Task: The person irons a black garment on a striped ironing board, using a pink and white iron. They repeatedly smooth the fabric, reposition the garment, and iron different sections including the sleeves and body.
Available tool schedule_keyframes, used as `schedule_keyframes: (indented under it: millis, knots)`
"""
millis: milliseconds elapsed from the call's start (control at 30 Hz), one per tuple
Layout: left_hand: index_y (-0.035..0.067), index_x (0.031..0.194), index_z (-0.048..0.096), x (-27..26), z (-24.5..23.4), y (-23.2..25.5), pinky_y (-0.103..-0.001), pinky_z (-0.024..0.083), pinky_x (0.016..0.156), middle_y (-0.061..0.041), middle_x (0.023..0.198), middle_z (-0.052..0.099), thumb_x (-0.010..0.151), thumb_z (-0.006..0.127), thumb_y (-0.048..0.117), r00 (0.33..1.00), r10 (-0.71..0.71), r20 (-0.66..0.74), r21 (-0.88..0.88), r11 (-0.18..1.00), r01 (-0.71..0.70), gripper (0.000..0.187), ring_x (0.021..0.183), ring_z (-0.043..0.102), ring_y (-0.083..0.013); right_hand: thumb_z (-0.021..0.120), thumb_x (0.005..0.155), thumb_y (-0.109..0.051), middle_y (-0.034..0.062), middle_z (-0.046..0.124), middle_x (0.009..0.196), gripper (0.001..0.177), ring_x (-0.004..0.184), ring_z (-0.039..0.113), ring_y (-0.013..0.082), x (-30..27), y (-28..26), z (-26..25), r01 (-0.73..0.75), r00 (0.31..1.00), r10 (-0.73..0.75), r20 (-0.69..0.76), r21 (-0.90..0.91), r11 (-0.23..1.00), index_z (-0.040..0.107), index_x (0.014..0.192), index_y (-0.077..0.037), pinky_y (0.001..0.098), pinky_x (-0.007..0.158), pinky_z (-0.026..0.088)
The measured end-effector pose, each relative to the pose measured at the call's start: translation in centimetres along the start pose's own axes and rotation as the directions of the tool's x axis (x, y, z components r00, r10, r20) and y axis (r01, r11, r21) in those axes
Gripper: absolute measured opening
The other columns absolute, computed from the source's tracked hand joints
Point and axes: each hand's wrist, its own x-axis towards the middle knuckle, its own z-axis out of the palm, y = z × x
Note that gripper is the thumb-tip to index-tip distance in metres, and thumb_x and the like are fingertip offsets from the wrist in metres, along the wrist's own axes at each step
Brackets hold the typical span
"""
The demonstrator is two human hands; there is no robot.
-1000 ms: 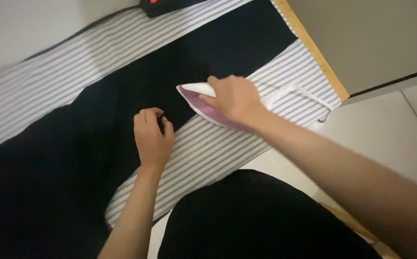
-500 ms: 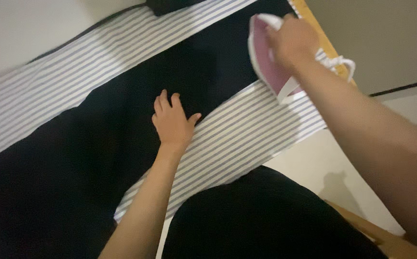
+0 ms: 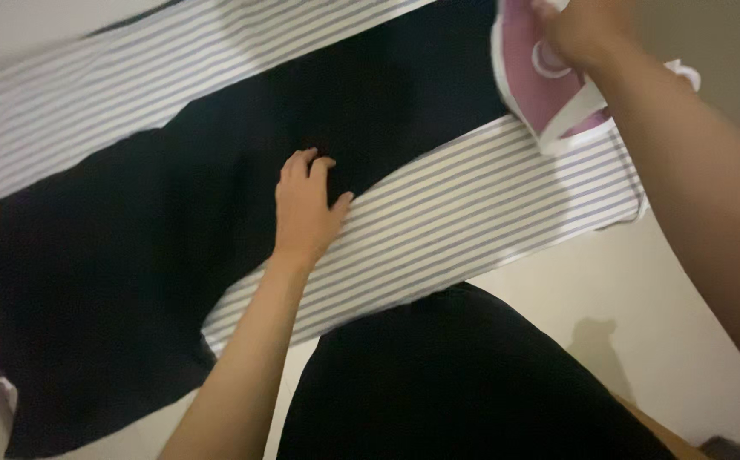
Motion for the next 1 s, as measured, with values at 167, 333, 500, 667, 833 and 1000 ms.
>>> schedule_keyframes:
  millis: [167, 333, 500, 667, 833, 1000]
  knots:
    - [0.002, 0.114, 0.066, -4.8, -2.7, -1.1, -0.048, 0.043, 0.1, -0.019, 0.126, 0.06, 0.083, 0.081, 0.015, 0.995, 0.04, -0.089, -0.026, 0.999, -0.043, 0.037, 0.121, 0.054, -0.0369, 0.066, 0.1, -0.061, 0.0199, 0.075, 0.092, 0.051, 0.078, 0.074, 0.0366, -5.1, -7.1, -1.0, 0.458, 0.883, -0.403, 0.241, -0.248, 0.854, 0.078, 0.116, -0.013, 0.0494, 0.07, 0.058]
    - [0.004, 0.111, 0.068, -7.7, -3.2, -1.9, -0.044, 0.045, 0.092, -0.014, 0.113, 0.062, 0.086, 0.079, 0.011, 0.993, 0.018, -0.114, 0.069, 0.998, -0.01, 0.027, 0.11, 0.058, -0.0319, 0.063, 0.101, -0.062, 0.017, 0.075, 0.088, 0.053, 0.072, 0.073, 0.0334, -6.9, -13.7, 2.7, 0.72, 0.683, -0.636, 0.359, -0.188, 0.668, 0.078, 0.112, -0.012, 0.0479, 0.066, 0.057]
    - [0.004, 0.11, 0.069, -8.8, -4.1, -2.0, -0.045, 0.045, 0.092, -0.014, 0.111, 0.063, 0.085, 0.077, 0.011, 0.985, -0.048, -0.166, 0.094, 0.994, 0.064, 0.027, 0.107, 0.058, -0.032, 0.067, 0.098, -0.063, 0.0144, 0.077, 0.085, 0.054, 0.069, 0.072, 0.0316, -8.7, -19.4, 7.9, 0.935, 0.352, -0.894, 0.278, -0.054, 0.351, 0.079, 0.108, -0.011, 0.0483, 0.058, 0.055]
    - [0.003, 0.108, 0.068, -9.1, -4.8, -3.4, -0.044, 0.044, 0.089, -0.014, 0.108, 0.063, 0.093, 0.076, 0.01, 0.977, -0.052, -0.205, 0.114, 0.99, 0.077, 0.018, 0.102, 0.059, -0.0299, 0.063, 0.099, -0.063, 0.0157, 0.076, 0.08, 0.054, 0.067, 0.072, 0.0302, -10.8, -21.1, 8.1, 0.938, 0.343, -0.866, 0.365, -0.078, 0.338, 0.079, 0.108, -0.012, 0.0468, 0.059, 0.056]
    - [0.004, 0.108, 0.067, -9.1, -6.1, -6.0, -0.042, 0.046, 0.093, -0.013, 0.11, 0.062, 0.097, 0.073, 0.007, 0.966, -0.089, -0.244, 0.134, 0.983, 0.125, 0.013, 0.104, 0.059, -0.0286, 0.053, 0.102, -0.053, 0.0208, 0.075, 0.091, 0.049, 0.066, 0.074, 0.0316, -9.2, -16.9, 6.2, 0.721, 0.61, -0.545, 0.574, -0.118, 0.682, 0.068, 0.128, -0.014, 0.0451, 0.058, 0.059]
    - [0.006, 0.109, 0.067, -8.3, -8.3, -10.1, -0.043, 0.046, 0.098, -0.013, 0.116, 0.061, 0.102, 0.072, 0.009, 0.957, -0.063, -0.283, 0.204, 0.971, 0.124, 0.01, 0.111, 0.059, -0.0283, 0.058, 0.1, -0.063, 0.0286, 0.07, 0.105, 0.063, 0.078, 0.072, 0.0434, -5.1, -10.6, 7.7, 0.416, 0.805, -0.279, 0.523, -0.164, 0.894, 0.063, 0.137, -0.012, 0.0474, 0.064, 0.062]
